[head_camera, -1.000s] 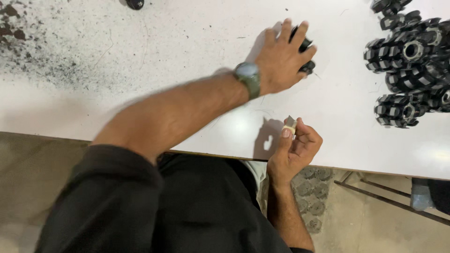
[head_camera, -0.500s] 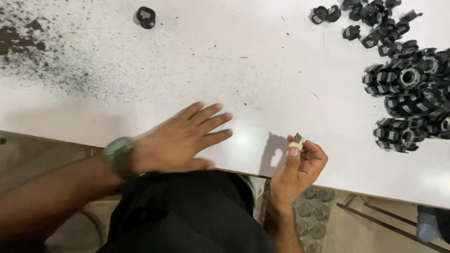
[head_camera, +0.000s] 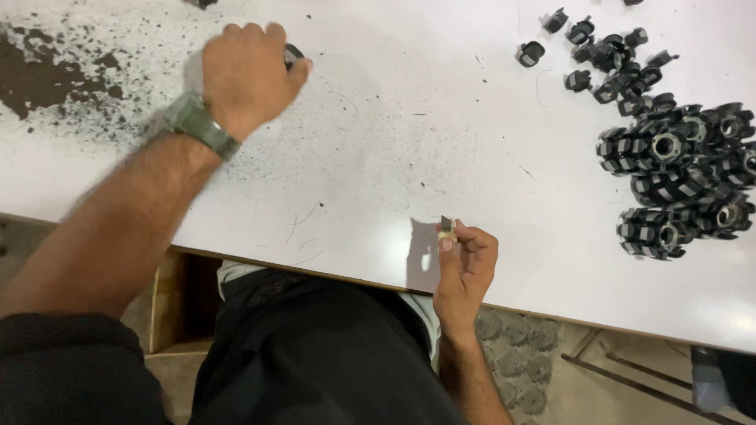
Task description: The person repeatedly picks up small black mechanical components and uses a small tool to scrape or clean their surfaces. They place each treated part onto a larger circular assembly on the table, gradually building up the assembly.
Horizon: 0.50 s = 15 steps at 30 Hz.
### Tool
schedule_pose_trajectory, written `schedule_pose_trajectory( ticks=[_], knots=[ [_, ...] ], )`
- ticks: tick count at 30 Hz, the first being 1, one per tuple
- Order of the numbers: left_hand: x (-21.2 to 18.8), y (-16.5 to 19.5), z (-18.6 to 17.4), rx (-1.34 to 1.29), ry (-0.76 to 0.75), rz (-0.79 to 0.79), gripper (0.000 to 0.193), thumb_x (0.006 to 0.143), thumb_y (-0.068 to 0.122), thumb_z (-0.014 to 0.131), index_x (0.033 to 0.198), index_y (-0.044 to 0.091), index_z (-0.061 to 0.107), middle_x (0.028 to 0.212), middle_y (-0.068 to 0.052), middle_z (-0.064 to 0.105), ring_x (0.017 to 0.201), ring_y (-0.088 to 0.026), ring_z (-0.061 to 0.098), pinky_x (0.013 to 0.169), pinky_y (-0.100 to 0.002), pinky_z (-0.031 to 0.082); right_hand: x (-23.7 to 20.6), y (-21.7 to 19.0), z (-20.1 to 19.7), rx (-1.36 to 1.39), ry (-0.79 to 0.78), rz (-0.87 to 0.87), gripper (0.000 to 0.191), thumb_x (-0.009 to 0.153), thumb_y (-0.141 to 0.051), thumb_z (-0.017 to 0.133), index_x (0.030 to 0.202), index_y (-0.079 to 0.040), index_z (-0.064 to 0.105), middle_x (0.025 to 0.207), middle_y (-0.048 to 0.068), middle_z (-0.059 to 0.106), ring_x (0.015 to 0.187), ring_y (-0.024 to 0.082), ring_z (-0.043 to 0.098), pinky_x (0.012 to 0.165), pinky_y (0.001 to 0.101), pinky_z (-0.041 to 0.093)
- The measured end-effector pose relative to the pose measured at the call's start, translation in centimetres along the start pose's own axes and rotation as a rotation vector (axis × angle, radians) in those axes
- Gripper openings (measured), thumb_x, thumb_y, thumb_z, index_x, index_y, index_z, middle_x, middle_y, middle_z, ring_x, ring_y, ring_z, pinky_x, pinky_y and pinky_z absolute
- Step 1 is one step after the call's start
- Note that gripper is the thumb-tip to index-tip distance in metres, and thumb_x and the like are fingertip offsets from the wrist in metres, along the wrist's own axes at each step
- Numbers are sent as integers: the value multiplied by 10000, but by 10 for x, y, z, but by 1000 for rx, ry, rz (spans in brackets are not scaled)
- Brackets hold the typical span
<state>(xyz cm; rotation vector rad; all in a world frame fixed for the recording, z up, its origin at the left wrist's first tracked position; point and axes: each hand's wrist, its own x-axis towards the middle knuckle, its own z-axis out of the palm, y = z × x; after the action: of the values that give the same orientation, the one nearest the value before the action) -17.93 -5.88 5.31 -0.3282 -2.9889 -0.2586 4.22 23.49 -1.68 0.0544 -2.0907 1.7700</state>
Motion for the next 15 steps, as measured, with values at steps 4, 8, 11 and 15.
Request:
schedule_pose_trajectory(
  ticks=[4,8,11,15],
  knots=[
    [-33,37,13,18,-98,334,266,987,320,673,1117,89,684,850,-55,612,780,-193,569,861,-413,509,2,-10,1,-296,-71,84,132,1013,-11,593,1072,-62,700,1028,92,607,956,211,553,910,422,447],
    [-93,60,4,-330,-190,672,341,917,243,697,1247,159,674,965,-66,624,896,-225,579,835,-404,520,9,-29,14,-634,-262,-214,330,867,-74,721,1195,-66,683,1120,124,593,1264,324,537,1226,590,279],
    [-126,67,1,-411,58,771,386,859,163,693,1241,102,679,1066,-76,664,1068,-278,605,1005,-462,464,10,-39,26,-680,-375,-228,503,785,-208,850,1227,-50,669,1112,135,568,1250,345,498,1187,646,203],
    [-147,73,3,-319,41,763,273,898,167,670,1162,101,697,1173,-62,687,1246,-266,586,1141,-520,376,8,-38,34,-735,-424,-235,459,803,-216,872,1207,-86,698,1118,81,585,1283,304,524,1245,650,187]
  ],
)
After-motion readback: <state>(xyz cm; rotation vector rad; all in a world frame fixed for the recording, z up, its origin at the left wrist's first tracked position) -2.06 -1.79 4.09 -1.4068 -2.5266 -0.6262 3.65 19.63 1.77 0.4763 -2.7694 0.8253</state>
